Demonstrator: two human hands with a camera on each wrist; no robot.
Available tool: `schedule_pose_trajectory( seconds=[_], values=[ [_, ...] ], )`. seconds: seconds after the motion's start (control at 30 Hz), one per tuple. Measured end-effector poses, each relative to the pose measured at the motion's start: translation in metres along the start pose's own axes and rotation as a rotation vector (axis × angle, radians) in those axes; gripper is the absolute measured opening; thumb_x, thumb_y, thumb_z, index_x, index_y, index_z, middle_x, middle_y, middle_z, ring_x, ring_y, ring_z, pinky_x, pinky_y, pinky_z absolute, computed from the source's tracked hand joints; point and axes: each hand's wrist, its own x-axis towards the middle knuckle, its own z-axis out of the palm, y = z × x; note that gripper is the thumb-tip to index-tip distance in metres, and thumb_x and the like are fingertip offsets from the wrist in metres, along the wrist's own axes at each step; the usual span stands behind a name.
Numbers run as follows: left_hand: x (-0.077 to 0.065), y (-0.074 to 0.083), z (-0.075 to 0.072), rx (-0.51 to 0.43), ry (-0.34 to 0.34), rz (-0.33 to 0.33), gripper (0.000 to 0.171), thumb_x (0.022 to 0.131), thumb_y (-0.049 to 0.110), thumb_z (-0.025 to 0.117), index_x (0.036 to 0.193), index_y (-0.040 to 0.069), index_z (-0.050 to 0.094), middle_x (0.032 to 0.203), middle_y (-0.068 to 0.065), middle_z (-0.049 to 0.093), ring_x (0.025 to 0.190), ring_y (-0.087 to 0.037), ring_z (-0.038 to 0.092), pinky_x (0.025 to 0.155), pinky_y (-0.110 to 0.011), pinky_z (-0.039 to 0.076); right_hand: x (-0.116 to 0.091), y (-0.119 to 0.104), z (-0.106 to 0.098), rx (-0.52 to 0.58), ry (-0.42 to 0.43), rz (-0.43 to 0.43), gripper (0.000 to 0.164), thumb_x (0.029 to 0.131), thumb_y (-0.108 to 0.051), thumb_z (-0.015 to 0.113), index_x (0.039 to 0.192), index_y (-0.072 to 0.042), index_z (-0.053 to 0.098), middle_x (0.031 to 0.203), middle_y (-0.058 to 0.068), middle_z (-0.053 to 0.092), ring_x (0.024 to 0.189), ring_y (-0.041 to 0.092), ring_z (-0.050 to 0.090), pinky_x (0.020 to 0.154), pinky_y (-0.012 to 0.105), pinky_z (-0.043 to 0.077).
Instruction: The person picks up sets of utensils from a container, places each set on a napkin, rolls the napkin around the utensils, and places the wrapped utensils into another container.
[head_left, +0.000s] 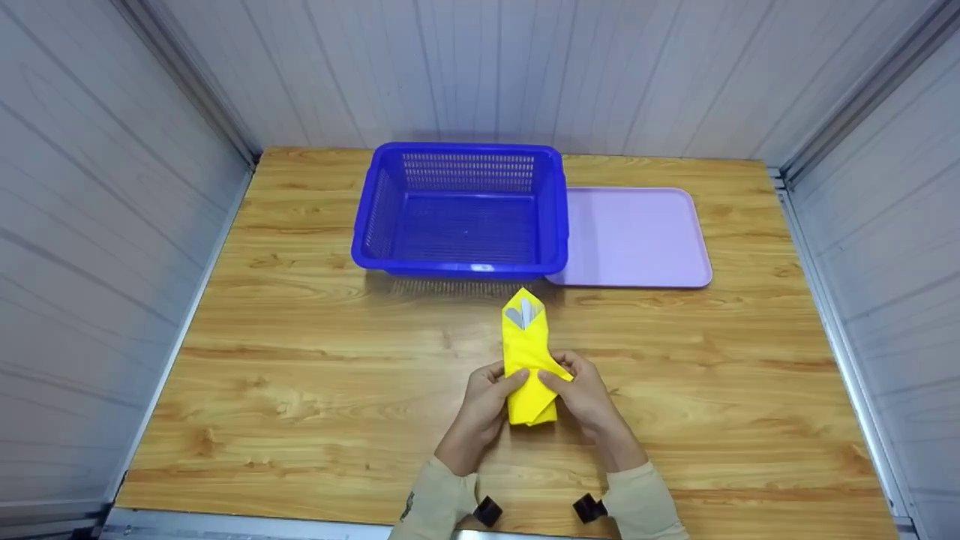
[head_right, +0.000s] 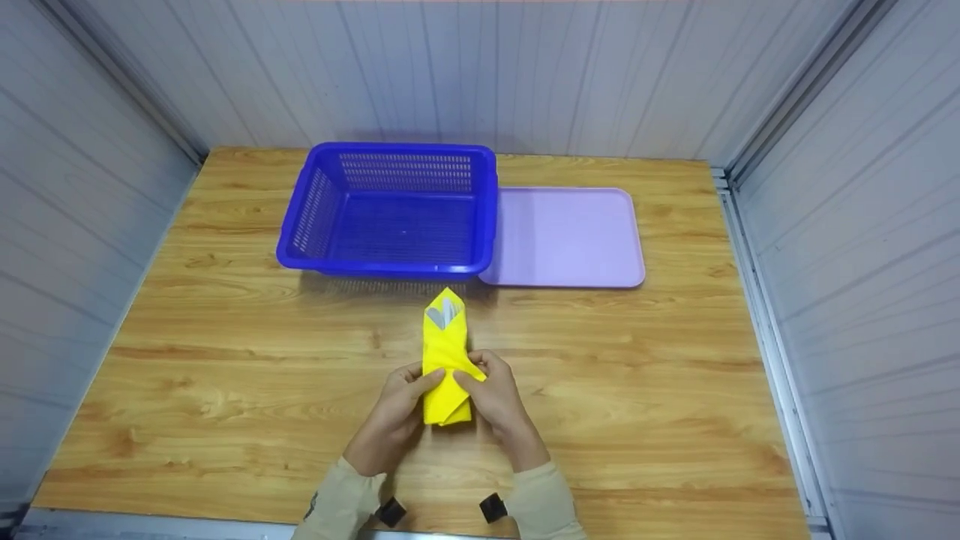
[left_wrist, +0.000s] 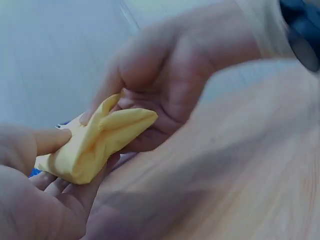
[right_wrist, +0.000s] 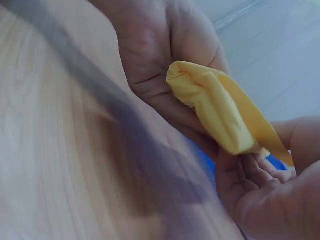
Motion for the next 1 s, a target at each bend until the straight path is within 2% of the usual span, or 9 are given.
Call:
schedule_pose_trajectory(
  seconds=[0.1, 0.2, 0.33, 0.47, 0.63, 0.7, 0.8, 0.9, 1.0],
  values=[
    [-0.009, 0.004, 0.002, -0.076, -0.009, 0.006, 0.042, 0.09, 0.003, 0.066, 0.126, -0.014, 0.053, 0.112, -0.023, 0.066, 0.099, -0.032, 0.066, 0.084, -0.039, 0.054, -0.009, -0.003, 0.002, 0.019, -0.032, -0.056, 0.029, 0.093, -0.004, 0.063, 0.117, 0.011, 0.055, 0.11, 0.019, 0.06, 0.094, 0.027, 0.063, 0.077, 0.033, 0.055],
    [-0.017, 0.009, 0.005, -0.102, -0.006, 0.014, 0.044, 0.09, 0.002, 0.066, 0.128, -0.014, 0.051, 0.114, -0.024, 0.065, 0.101, -0.032, 0.066, 0.085, -0.04, 0.054, -0.016, -0.006, 0.006, 0.041, -0.014, -0.115, 0.029, 0.093, -0.004, 0.065, 0.117, 0.01, 0.057, 0.111, 0.019, 0.058, 0.097, 0.028, 0.06, 0.078, 0.033, 0.055],
    [-0.023, 0.016, 0.011, -0.144, 0.015, 0.042, 0.045, 0.09, 0.002, 0.067, 0.129, -0.014, 0.05, 0.117, -0.023, 0.064, 0.104, -0.033, 0.065, 0.086, -0.04, 0.053, -0.021, -0.009, 0.012, 0.161, 0.089, -0.141, 0.031, 0.091, -0.001, 0.065, 0.116, 0.011, 0.052, 0.108, 0.018, 0.059, 0.094, 0.026, 0.062, 0.077, 0.032, 0.055],
    [-0.029, 0.018, 0.021, -0.185, 0.025, 0.091, 0.045, 0.09, 0.002, 0.068, 0.129, -0.012, 0.05, 0.119, -0.022, 0.063, 0.107, -0.032, 0.064, 0.089, -0.04, 0.052, -0.026, -0.011, 0.021, 0.304, 0.221, -0.148, 0.024, 0.092, -0.003, 0.065, 0.106, 0.006, 0.047, 0.096, 0.013, 0.063, 0.083, 0.02, 0.064, 0.071, 0.029, 0.055],
    [-0.033, 0.022, 0.029, -0.239, -0.045, 0.147, 0.046, 0.091, 0.003, 0.066, 0.132, -0.01, 0.048, 0.125, -0.022, 0.059, 0.113, -0.032, 0.06, 0.093, -0.042, 0.049, -0.029, -0.017, 0.031, 0.468, 0.297, -0.186, 0.017, 0.095, -0.006, 0.061, 0.099, -0.001, 0.045, 0.09, 0.01, 0.059, 0.078, 0.019, 0.062, 0.066, 0.029, 0.055],
    [-0.033, 0.023, 0.032, -0.247, -0.064, 0.173, 0.046, 0.092, 0.003, 0.065, 0.132, -0.01, 0.047, 0.125, -0.023, 0.059, 0.112, -0.033, 0.06, 0.094, -0.042, 0.049, -0.028, -0.019, 0.033, 0.474, 0.358, -0.258, 0.019, 0.093, -0.003, 0.063, 0.097, 0.001, 0.045, 0.089, 0.009, 0.055, 0.078, 0.016, 0.059, 0.066, 0.026, 0.053],
    [-0.034, 0.024, 0.035, -0.239, -0.069, 0.217, 0.046, 0.092, 0.003, 0.064, 0.132, -0.011, 0.045, 0.125, -0.023, 0.058, 0.111, -0.033, 0.06, 0.093, -0.042, 0.049, -0.025, -0.019, 0.036, 0.316, 0.511, -0.486, 0.024, 0.083, 0.009, 0.07, 0.091, 0.007, 0.047, 0.083, 0.013, 0.049, 0.072, 0.013, 0.05, 0.062, 0.02, 0.044],
    [-0.035, 0.024, 0.039, -0.218, -0.049, 0.273, 0.047, 0.091, 0.002, 0.065, 0.132, -0.011, 0.045, 0.125, -0.023, 0.058, 0.111, -0.033, 0.06, 0.093, -0.042, 0.049, -0.02, -0.016, 0.034, -0.03, 0.679, -0.785, 0.024, 0.069, 0.018, 0.077, 0.081, 0.009, 0.059, 0.076, 0.016, 0.052, 0.068, 0.017, 0.047, 0.059, 0.023, 0.039],
    [-0.037, 0.022, 0.042, -0.184, -0.01, 0.338, 0.046, 0.091, 0.001, 0.065, 0.131, -0.011, 0.046, 0.123, -0.023, 0.059, 0.11, -0.033, 0.06, 0.091, -0.042, 0.05, -0.018, -0.014, 0.031, -0.349, 0.725, -0.969, 0.019, 0.067, 0.016, 0.08, 0.08, 0.005, 0.072, 0.077, 0.015, 0.065, 0.07, 0.021, 0.054, 0.063, 0.025, 0.043]
  ],
)
